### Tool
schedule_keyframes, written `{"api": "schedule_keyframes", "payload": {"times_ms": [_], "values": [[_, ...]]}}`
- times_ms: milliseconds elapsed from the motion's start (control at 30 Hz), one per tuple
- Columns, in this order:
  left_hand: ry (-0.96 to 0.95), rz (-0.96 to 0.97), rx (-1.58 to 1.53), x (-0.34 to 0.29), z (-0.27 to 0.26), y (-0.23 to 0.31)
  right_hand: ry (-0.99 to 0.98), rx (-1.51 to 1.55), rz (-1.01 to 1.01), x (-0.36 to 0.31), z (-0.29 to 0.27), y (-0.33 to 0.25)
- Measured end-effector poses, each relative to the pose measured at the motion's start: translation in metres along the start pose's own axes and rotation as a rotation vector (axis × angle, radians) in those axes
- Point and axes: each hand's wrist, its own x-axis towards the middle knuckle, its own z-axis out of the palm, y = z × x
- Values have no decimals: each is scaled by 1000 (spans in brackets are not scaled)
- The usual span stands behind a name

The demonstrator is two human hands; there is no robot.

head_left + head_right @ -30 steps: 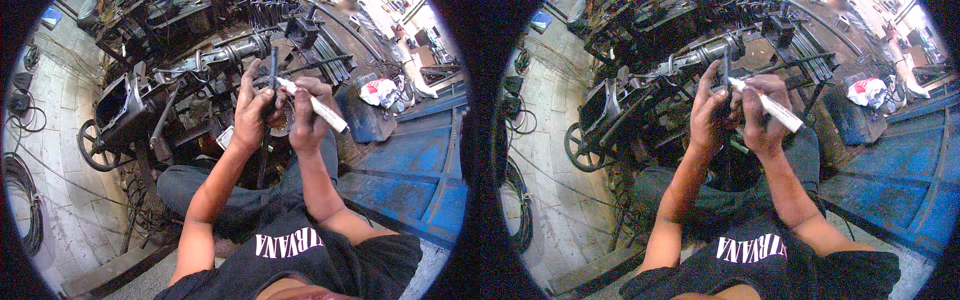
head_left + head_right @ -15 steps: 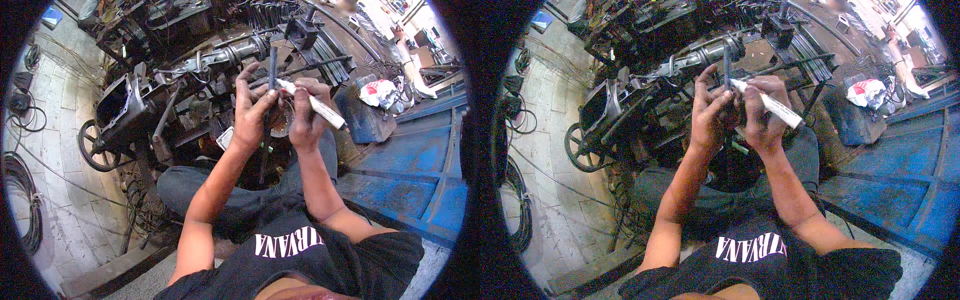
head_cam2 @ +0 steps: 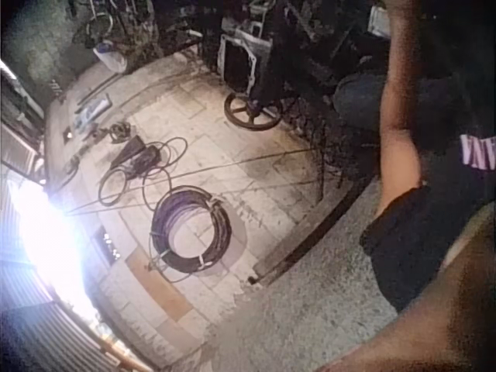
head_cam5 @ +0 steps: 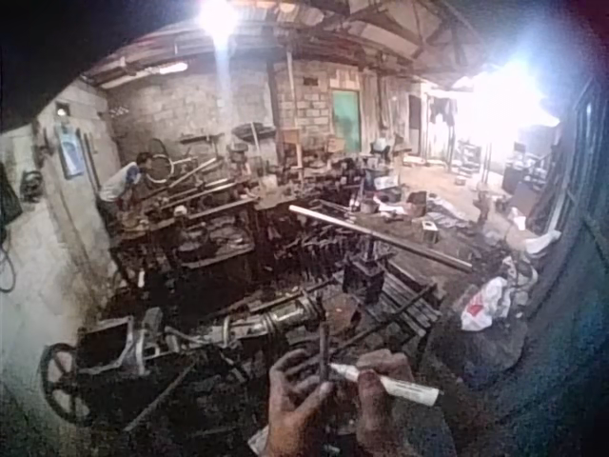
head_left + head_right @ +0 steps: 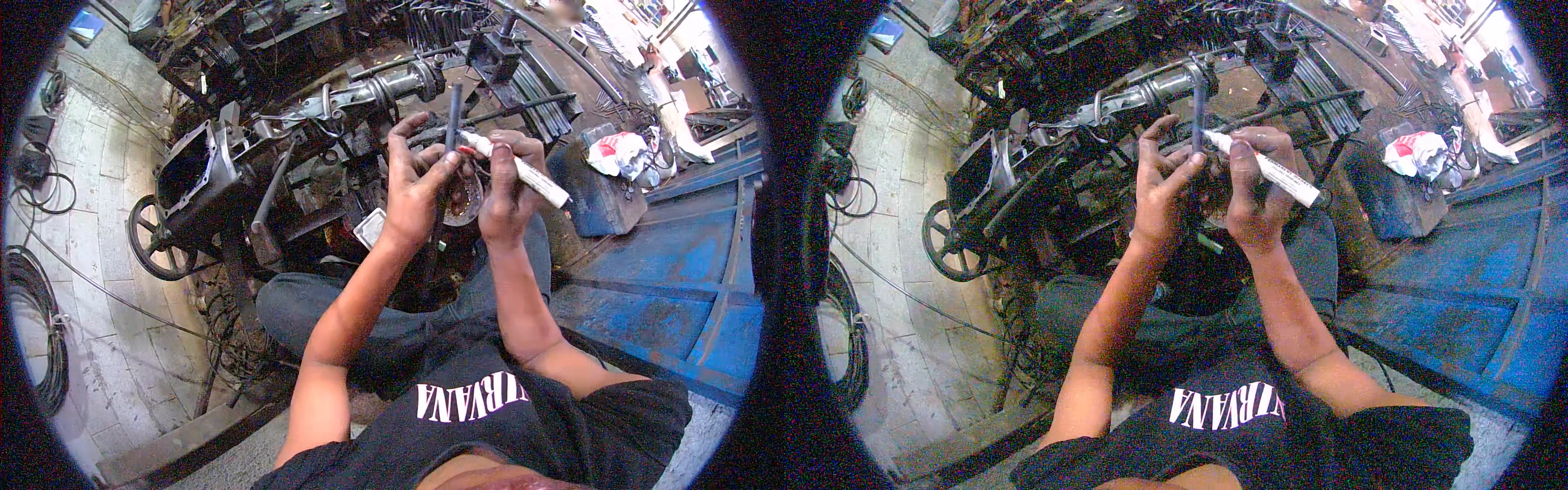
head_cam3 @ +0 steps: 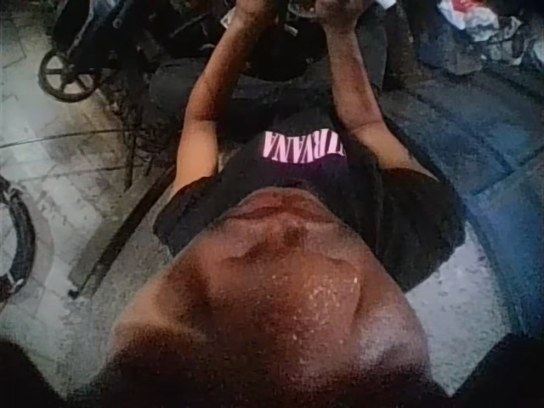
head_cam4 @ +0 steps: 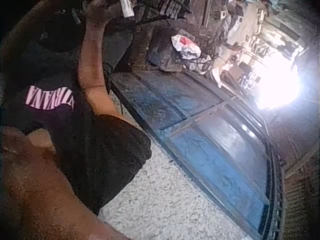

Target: Marking metal rods with a white marker while using a manual bending or fabrication machine.

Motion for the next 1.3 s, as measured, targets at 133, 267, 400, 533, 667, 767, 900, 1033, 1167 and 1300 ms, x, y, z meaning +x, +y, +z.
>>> {"api": "schedule_keyframes", "payload": {"times_ms": [133, 267, 400, 533, 667, 767, 900, 1033, 1167, 1300], "values": [[-1, 10, -18, -1, 1, 0, -34, 108, 9, -2, 0, -3], [37, 14, -49, 0, 2, 1, -49, 38, -22, 2, 0, -1], [26, 36, -40, 0, 2, 2, 41, 48, -14, 5, 0, 0], [1, -12, -59, -2, 2, 3, -25, 38, -47, 1, 0, -3], [6, -11, -72, 0, 3, 4, -26, 19, 67, 1, 0, -5], [33, -10, -48, -2, 4, 5, -35, 70, 34, 0, 1, -5], [41, -13, -18, -2, 6, 7, -25, 90, 18, -2, 1, -1], [84, -22, -15, -2, 8, 6, 22, 85, 34, 2, -1, 4], [143, -4, -9, -3, 8, 4, -23, 63, -30, 0, -1, 2], [162, 33, 31, -2, 8, 3, -64, 121, 59, -5, 4, -3]]}}
